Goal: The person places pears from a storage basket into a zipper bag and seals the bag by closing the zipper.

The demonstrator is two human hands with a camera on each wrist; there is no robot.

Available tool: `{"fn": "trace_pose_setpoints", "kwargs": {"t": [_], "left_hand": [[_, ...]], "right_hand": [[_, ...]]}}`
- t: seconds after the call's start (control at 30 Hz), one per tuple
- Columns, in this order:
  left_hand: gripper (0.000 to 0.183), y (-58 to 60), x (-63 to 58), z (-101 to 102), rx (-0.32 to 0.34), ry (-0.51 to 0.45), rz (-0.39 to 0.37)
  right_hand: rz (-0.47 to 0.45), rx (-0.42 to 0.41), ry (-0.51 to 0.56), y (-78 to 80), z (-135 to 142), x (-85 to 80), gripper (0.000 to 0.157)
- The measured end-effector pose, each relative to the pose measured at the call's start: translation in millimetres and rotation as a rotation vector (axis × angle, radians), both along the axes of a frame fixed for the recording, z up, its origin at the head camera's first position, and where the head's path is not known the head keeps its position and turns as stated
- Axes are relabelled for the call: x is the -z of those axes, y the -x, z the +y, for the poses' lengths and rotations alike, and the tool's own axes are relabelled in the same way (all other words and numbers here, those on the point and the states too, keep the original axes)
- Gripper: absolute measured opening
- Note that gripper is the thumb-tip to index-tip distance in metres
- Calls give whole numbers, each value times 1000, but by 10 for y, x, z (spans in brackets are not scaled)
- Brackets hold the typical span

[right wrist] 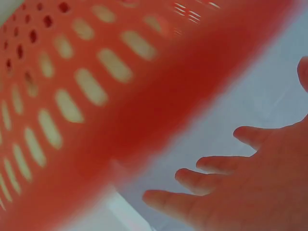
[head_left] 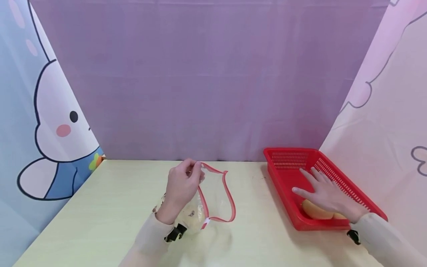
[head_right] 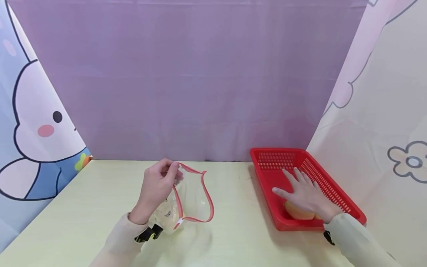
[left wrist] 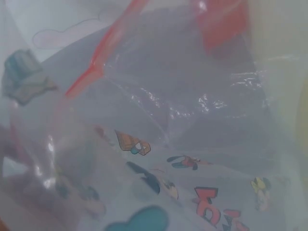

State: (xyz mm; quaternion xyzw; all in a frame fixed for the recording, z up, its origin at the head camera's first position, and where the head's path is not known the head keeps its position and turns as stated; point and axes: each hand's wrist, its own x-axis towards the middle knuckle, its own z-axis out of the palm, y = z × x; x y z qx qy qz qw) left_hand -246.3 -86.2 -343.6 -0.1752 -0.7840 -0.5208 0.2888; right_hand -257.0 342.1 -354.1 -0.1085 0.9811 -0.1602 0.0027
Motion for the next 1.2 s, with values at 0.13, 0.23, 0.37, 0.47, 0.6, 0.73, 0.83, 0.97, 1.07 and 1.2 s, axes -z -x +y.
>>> {"fn": "trace_pose_setpoints", "kwargs": {"t": [0.13, 0.23, 0.37, 0.47, 0.6, 0.73, 0.83, 0.97, 1.07, 1.2], "left_hand": [[15, 2, -2, 2, 3, 0, 5], [15, 9, 5, 1, 1, 3, 12], [15, 14, 10, 2, 0, 7, 17], [15, 14, 10, 3, 1, 6, 17], [15, 12, 11, 2, 2, 4, 13], [15, 8, 11, -1, 3, 1, 10], [15, 7, 13, -4, 4, 0, 8], [15, 10, 14, -7, 7, 4, 15], [16, 12, 10, -11, 6, 4, 22], [16, 9, 7, -14, 7, -1, 19]], "right_hand": [[-49, 0, 19, 43, 66, 95, 101], [-101, 4, 24, 73, 112, 153, 100], [-190, 13, 44, 104, 163, 205, 101], [-247, 11, 59, 124, 188, 233, 104], [-293, -1, 63, 149, 196, 251, 103], [-335, -24, 44, 171, 187, 259, 95], [-352, -48, 10, 179, 183, 285, 84], [-359, -64, -4, 187, 174, 327, 66], [-360, -77, -5, 202, 160, 342, 55], [-344, -87, -12, 219, 157, 352, 47]]}}
